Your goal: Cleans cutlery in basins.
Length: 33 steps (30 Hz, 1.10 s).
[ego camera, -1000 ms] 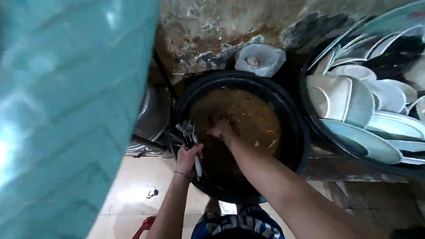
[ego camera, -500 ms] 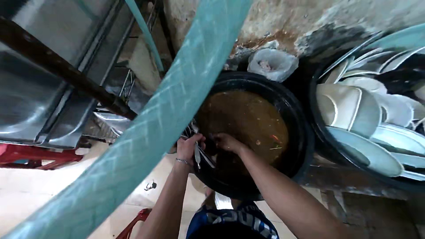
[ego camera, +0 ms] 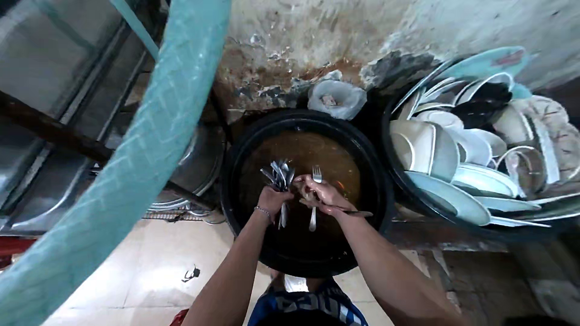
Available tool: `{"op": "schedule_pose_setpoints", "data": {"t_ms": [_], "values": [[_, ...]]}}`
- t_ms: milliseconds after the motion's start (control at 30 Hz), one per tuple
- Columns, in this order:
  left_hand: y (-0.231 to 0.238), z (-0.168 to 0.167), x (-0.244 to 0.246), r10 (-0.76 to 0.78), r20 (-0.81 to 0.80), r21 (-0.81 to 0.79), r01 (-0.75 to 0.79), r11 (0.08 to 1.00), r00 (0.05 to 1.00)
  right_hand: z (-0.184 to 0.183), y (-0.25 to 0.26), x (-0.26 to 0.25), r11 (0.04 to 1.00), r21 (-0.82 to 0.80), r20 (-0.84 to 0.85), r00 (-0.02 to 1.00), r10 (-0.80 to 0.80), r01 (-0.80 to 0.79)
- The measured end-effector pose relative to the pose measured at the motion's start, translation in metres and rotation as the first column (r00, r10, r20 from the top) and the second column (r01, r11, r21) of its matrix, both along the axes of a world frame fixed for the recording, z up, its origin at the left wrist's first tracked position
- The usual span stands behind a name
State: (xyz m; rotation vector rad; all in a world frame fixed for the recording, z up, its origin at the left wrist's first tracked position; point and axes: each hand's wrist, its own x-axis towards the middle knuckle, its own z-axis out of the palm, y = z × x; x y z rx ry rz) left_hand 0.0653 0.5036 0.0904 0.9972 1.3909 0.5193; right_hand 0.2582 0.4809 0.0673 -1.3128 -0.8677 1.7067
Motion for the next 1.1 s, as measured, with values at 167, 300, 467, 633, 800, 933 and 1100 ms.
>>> {"op": "schedule_pose_setpoints", "data": {"t_ms": [167, 300, 467, 633, 800, 933, 1100], "values": [[-0.026, -0.001, 0.016, -0.056, 0.172, -0.184, 0.088, 0.979, 0.983, -0.008, 0.003, 0.002, 0.966, 0.001, -0.243, 0.937, -0.252, 0.26], [-0.044, -0.007, 0.035, 0.069, 0.401, -0.35, 0.083, 0.933, 0.914, -0.016, 0.008, -0.005, 0.872, 0.049, -0.143, 0.867, -0.477, 0.488], [-0.038, -0.007, 0.021, 0.105, 0.434, -0.381, 0.076, 0.922, 0.895, -0.025, 0.01, 0.0, 0.836, -0.041, -0.157, 0.822, -0.547, 0.548], [-0.041, -0.008, -0.006, -0.036, 0.589, -0.292, 0.254, 0.922, 0.808, -0.014, 0.013, 0.007, 0.757, -0.308, -0.233, 0.726, -0.647, 0.576], [-0.056, -0.011, 0.004, -0.119, 0.389, -0.144, 0.188, 0.972, 0.913, -0.008, 0.021, 0.016, 0.676, -0.485, -0.24, 0.659, -0.713, 0.555], [-0.059, -0.002, 0.024, -0.105, 0.016, 0.147, 0.102, 0.984, 0.994, -0.024, 0.018, 0.018, 0.715, -0.446, -0.186, 0.726, -0.662, 0.538], [-0.052, 0.003, 0.06, -0.144, 0.218, 0.459, 0.029, 0.888, 0.965, -0.018, -0.011, -0.011, 0.802, -0.077, 0.025, 0.805, -0.593, 0.593]]}}
